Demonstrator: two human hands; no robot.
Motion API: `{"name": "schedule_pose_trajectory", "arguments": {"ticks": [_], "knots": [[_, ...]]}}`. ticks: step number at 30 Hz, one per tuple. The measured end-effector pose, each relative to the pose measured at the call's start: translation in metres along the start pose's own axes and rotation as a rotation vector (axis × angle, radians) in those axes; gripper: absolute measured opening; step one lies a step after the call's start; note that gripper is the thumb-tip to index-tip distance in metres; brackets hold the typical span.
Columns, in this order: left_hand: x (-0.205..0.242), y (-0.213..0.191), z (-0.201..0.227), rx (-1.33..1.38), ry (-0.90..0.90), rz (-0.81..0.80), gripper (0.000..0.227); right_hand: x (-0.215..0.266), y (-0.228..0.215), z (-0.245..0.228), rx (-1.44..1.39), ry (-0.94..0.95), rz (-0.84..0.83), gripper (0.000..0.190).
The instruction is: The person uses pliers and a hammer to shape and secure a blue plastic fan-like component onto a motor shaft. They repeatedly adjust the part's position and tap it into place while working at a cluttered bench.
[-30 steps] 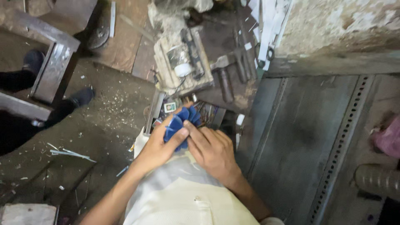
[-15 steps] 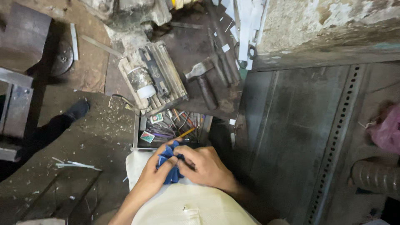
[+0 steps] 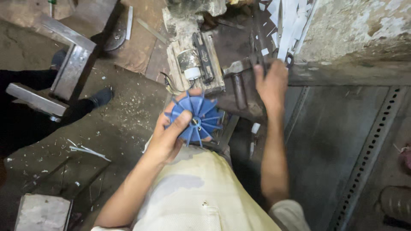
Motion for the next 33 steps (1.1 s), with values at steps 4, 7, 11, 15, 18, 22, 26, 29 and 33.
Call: {"name": "schedule_pose_trajectory", "arguments": {"ticks": [4, 7, 11, 15, 18, 22, 26, 29, 33], "knots": [[-0.008, 0.020, 0.022, -0.018, 0.110, -0.039, 0.060, -0.005, 0.080, 0.049, 0.066, -0.057, -0.015, 0.042], [-0.010, 0.024, 0.027, 0.000, 0.125, -0.040, 0.059, -0.006, 0.095, 0.069, -0.009, -0.033, -0.033, 0.036], [-0.014, 0.021, 0.029, -0.057, 0.179, -0.012, 0.056, 0.005, 0.052, 0.078, -0.498, 0.252, -0.116, 0.036], [-0.013, 0.016, 0.033, -0.127, 0.233, 0.040, 0.054, 0.086, -0.013, 0.050, -1.279, 0.548, -0.246, 0.038], [-0.013, 0.016, 0.033, -0.173, 0.184, 0.079, 0.054, 0.130, -0.050, -0.002, -1.721, 0.247, -0.481, 0.031], [-0.012, 0.021, 0.036, -0.408, 0.290, 0.059, 0.051, 0.154, -0.090, -0.066, -1.448, 0.220, -0.623, 0.028], [-0.006, 0.024, 0.033, -0.442, 0.299, 0.049, 0.049, 0.147, -0.120, -0.112, -1.160, -0.121, -0.825, 0.015], [-0.003, 0.024, 0.032, -0.502, 0.312, 0.058, 0.049, 0.144, -0.124, -0.122, -1.091, -0.009, -0.948, 0.011], [0.002, 0.020, 0.038, -0.585, 0.333, 0.112, 0.049, 0.142, -0.125, -0.126, -1.071, 0.056, -1.033, 0.016]]}}
Point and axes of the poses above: each hand's wrist, its own x-axis away from the middle knuckle, its own y-axis out of the palm, z = x × y, the point moved 3 cm from there along -x, towards the middle knuckle, and after that the axes turned 3 degrees about y, right-handed, at the moved point
